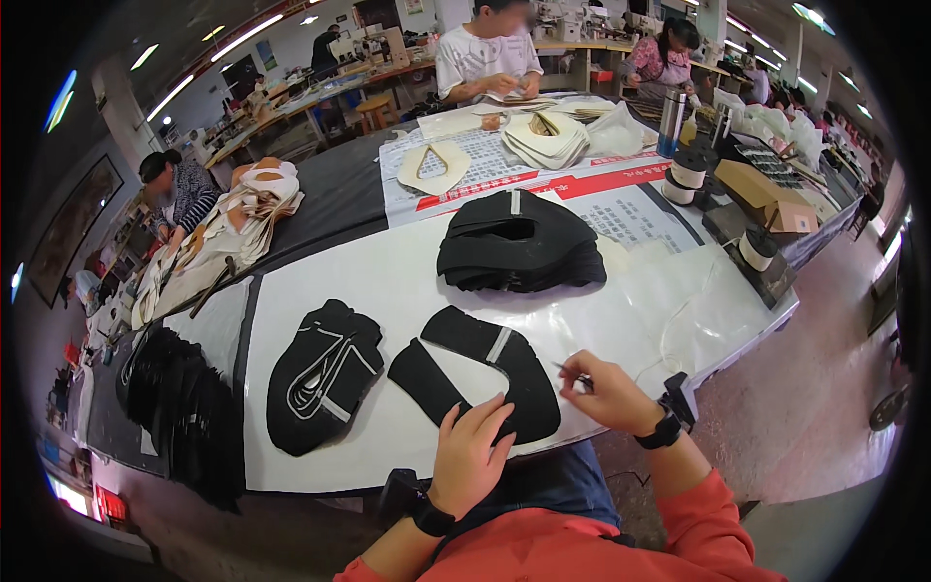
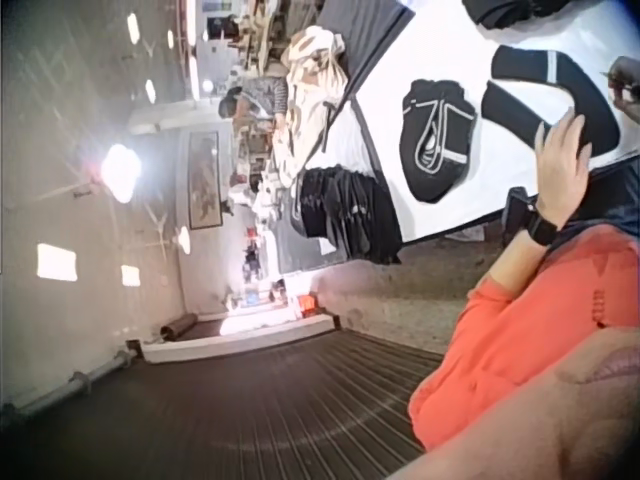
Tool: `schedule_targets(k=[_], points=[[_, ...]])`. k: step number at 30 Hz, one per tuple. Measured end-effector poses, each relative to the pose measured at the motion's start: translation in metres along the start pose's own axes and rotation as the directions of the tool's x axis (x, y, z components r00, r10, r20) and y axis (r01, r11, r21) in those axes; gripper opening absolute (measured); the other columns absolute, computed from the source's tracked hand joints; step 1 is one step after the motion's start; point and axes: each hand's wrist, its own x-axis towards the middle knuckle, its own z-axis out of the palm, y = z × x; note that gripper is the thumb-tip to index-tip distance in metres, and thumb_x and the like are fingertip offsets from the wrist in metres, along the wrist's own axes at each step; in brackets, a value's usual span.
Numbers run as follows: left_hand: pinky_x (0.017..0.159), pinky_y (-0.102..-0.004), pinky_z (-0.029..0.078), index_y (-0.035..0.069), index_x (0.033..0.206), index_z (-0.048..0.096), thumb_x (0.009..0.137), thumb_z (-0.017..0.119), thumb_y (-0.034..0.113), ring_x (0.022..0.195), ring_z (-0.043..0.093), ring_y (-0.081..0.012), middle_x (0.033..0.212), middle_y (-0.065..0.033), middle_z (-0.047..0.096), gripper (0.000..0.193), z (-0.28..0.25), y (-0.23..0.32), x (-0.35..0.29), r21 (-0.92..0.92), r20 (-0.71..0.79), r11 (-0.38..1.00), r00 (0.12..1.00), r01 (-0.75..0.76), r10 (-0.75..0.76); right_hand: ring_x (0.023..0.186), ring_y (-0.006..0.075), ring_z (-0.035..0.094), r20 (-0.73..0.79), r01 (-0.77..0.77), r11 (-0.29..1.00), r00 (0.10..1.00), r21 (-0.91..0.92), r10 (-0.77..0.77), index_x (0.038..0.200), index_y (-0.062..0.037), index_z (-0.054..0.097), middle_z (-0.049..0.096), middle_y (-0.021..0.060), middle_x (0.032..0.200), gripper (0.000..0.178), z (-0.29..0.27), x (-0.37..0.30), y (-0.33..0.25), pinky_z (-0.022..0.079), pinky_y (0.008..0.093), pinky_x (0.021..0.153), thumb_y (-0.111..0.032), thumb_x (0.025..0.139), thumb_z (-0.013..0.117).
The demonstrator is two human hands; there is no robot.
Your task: Trimming excess material from shoe upper components using small shears.
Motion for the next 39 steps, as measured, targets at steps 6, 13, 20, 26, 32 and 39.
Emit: schedule_targets(k=[6, 13, 20, 26, 32, 39], points=[[0.080, -0.0340, 0.053, 0.000, 0.123, 0.060, 0.085, 0.066, -0.002, 0.090, 0.068, -0.0272, 0.124, -0.0168, 0.062, 0.038, 0.016, 0.017, 0.003, -0.325, -0.179, 0.945, 0.983, -0.027, -0.033, 0.065, 0.0037, 0.051, 0.166, -0.020, 0.975, 0.986, 0.220, -0.017, 0.100, -0.0041, 0.062, 0.068, 0.0002, 0.084, 0.023, 0.020, -0.001, -0.029, 0.041, 0.0212, 0.056, -0.011, 0.083, 0.075], [0.069, -0.0316, 0.052, 0.000, 0.105, 0.070, 0.085, 0.068, -0.002, 0.078, 0.067, -0.0255, 0.091, -0.0121, 0.069, 0.020, 0.020, 0.016, -0.004, -0.295, -0.236, 0.956, 0.969, 0.000, -0.072, 0.063, 0.0031, 0.046, 0.233, -0.043, 0.962, 0.972, 0.269, -0.022, 0.099, -0.0042, 0.062, 0.067, -0.0010, 0.082, 0.022, 0.022, 0.000, -0.034, 0.037, 0.0208, 0.055, -0.012, 0.083, 0.075], [0.066, -0.0333, 0.052, 0.003, 0.101, 0.073, 0.083, 0.070, 0.000, 0.077, 0.067, -0.0266, 0.089, -0.0098, 0.070, 0.018, 0.018, 0.014, -0.006, -0.150, -0.265, 0.988, 0.964, -0.042, 0.000, 0.077, 0.0096, 0.060, 0.287, -0.087, 0.971, 0.958, 0.224, 0.020, 0.099, -0.0020, 0.061, 0.066, 0.0040, 0.084, 0.025, 0.021, 0.001, -0.033, 0.047, 0.0254, 0.066, -0.016, 0.085, 0.074], [0.066, -0.0324, 0.053, 0.004, 0.099, 0.074, 0.081, 0.073, 0.000, 0.078, 0.067, -0.0254, 0.092, -0.0089, 0.071, 0.018, 0.013, 0.012, -0.006, -0.156, -0.292, 0.983, 0.955, -0.093, 0.044, 0.063, 0.0039, 0.045, 0.288, -0.081, 0.968, 0.958, 0.238, 0.009, 0.098, -0.0034, 0.063, 0.066, -0.0010, 0.083, 0.021, 0.021, -0.001, -0.032, 0.039, 0.0211, 0.057, -0.015, 0.084, 0.074], [0.067, -0.0308, 0.053, 0.002, 0.092, 0.070, 0.083, 0.071, -0.001, 0.080, 0.067, -0.0242, 0.096, -0.0113, 0.071, 0.010, 0.013, 0.006, -0.011, -0.282, -0.328, 0.954, 0.945, -0.103, 0.005, 0.079, 0.0092, 0.062, 0.375, -0.112, 0.967, 0.927, 0.229, 0.018, 0.102, -0.0009, 0.062, 0.068, 0.0052, 0.087, 0.025, 0.019, 0.000, -0.037, 0.048, 0.0254, 0.067, -0.017, 0.086, 0.073], [0.069, -0.0270, 0.048, 0.000, 0.092, 0.060, 0.092, 0.059, 0.000, 0.075, 0.060, -0.0171, 0.099, -0.0131, 0.069, 0.002, -0.018, -0.021, -0.037, -0.328, -0.503, 0.944, 0.842, 0.022, -0.194, 0.077, 0.0123, 0.069, 0.514, -0.091, 0.979, 0.857, 0.185, -0.018, 0.101, -0.0009, 0.067, 0.071, 0.0058, 0.083, 0.019, 0.016, 0.005, -0.051, 0.051, 0.0262, 0.069, -0.017, 0.092, 0.066]])
